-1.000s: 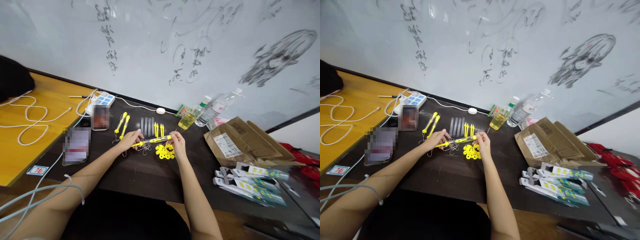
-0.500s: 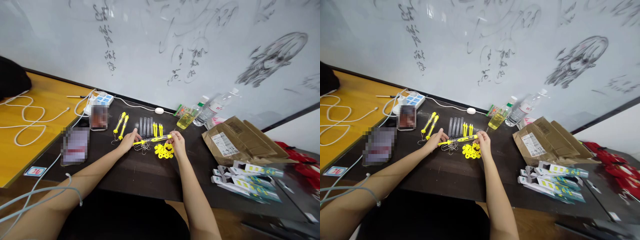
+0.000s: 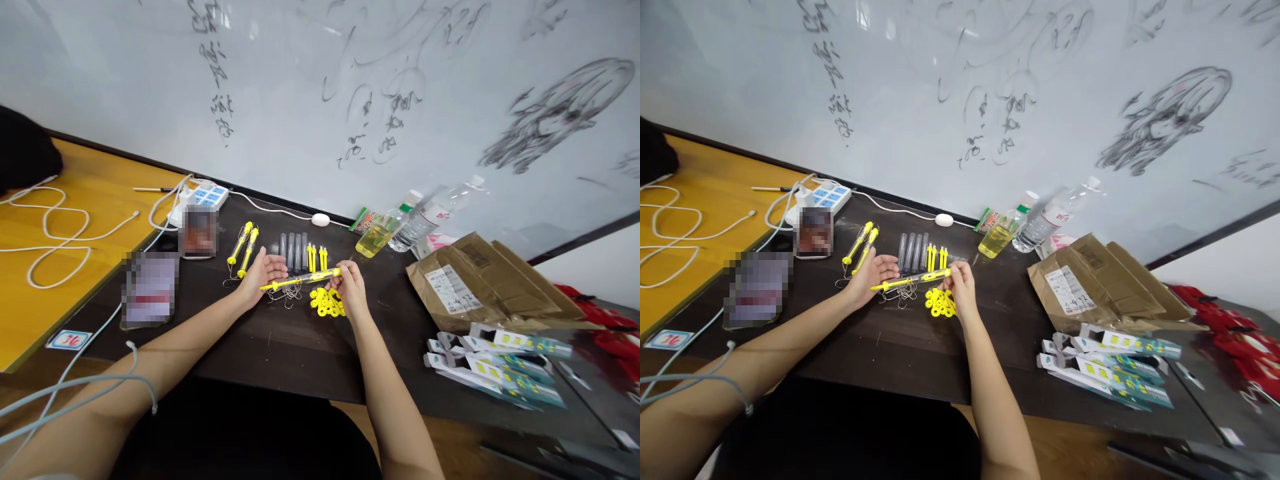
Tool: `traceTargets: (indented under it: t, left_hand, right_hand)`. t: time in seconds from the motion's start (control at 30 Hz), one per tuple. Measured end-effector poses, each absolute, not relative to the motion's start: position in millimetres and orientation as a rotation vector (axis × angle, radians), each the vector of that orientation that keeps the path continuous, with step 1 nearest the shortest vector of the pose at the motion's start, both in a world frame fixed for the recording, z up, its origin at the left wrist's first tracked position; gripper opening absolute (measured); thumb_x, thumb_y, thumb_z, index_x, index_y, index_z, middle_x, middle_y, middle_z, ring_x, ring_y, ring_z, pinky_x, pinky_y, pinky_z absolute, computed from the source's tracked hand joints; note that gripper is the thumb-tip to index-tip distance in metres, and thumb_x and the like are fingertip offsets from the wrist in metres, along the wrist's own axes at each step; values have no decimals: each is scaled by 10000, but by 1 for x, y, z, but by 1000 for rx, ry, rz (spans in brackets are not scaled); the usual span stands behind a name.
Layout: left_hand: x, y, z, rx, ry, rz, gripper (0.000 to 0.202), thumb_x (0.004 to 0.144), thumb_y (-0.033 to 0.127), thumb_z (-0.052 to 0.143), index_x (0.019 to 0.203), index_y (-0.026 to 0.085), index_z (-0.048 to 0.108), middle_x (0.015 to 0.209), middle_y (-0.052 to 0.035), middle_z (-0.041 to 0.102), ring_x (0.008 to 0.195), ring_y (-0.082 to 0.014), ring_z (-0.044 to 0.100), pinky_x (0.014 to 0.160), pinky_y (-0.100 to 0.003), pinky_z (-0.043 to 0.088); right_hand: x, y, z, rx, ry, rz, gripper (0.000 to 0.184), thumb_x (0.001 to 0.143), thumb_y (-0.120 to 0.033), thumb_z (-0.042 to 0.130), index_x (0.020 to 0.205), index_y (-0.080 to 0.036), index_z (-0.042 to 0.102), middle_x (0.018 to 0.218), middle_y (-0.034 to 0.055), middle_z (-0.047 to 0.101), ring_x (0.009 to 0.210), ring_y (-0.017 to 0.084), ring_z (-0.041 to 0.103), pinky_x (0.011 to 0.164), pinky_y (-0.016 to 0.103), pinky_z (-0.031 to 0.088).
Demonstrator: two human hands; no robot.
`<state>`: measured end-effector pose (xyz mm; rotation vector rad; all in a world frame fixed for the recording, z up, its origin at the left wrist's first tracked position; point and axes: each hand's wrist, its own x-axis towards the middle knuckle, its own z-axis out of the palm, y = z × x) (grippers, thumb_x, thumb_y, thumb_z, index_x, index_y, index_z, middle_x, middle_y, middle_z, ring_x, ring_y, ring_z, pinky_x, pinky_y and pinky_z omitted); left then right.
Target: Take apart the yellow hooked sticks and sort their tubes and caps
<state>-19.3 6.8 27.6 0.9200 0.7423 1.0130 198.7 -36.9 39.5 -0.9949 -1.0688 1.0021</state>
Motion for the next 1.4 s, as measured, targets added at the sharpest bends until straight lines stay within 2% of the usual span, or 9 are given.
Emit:
traceTargets:
  t: [0.2,0.4,0.53,0.7,0.9,1.1,1.23,1.3,1.4]
  left_hand:
    - [-17,5,23,1085,776,1118,537,897,572,351,825,111,617,727,-58,633,705,-147,632,696,-268,510]
    - [-14,-1,24,1089,866,842,452,901,544,381,904,134,571,737,-51,633,484,-124,594,410,-225,448]
    - [-9,-7,22,1188,841,707,491,879,587,383,939,134,562,724,-41,625,434,-105,566,344,-178,371]
    - [-9,-14,21,1429,639,508,474,852,511,502,1182,171,514,776,-30,645,444,-60,496,351,-147,339]
    - [-14,-17,25,1622,490,363,512,873,399,508,1339,204,421,552,74,496,373,-45,436,373,-141,361]
    - [-13,-12,19,1548,463,353,439,857,376,520,1245,174,475,590,44,571,384,-49,467,382,-151,382]
    - [-10,-10,16,1397,444,426,321,810,354,561,1060,178,465,718,7,626,429,-59,517,406,-175,414]
    - [-9,-10,17,1319,454,535,251,771,303,571,938,184,427,713,26,605,422,-56,519,410,-181,417]
    - [-9,-8,20,1256,526,705,220,746,248,553,853,203,365,600,91,512,347,-31,424,351,-151,345]
  right_hand:
    - [200,-39,40,-1014,-1094,1103,266,808,-480,565,873,-244,459,556,-77,485,479,95,487,507,231,464]
    - [186,-42,33,-1095,-1179,979,311,798,-499,587,865,-243,425,615,-77,519,425,77,482,425,205,426]
    - [178,-41,28,-1087,-1135,910,319,804,-494,586,848,-252,382,537,-106,455,369,64,421,367,175,360]
    - [176,-41,27,-1092,-1033,1000,301,805,-498,577,827,-248,410,509,-115,385,317,37,257,283,152,200]
    - [171,-46,32,-1028,-909,1253,298,806,-508,550,850,-216,514,477,-109,288,347,41,190,288,149,133]
    - [176,-46,35,-954,-756,1429,294,758,-490,585,785,-208,506,472,-109,267,363,41,143,299,150,118]
    - [183,-43,35,-963,-686,1499,316,754,-516,565,757,-214,471,473,-111,264,351,41,121,304,160,113]
    - [185,-43,35,-940,-685,1514,305,766,-511,546,749,-218,461,465,-110,241,350,51,128,305,163,116]
    - [185,-45,35,-905,-723,1534,274,793,-486,505,739,-224,447,469,-103,228,357,65,136,308,169,122]
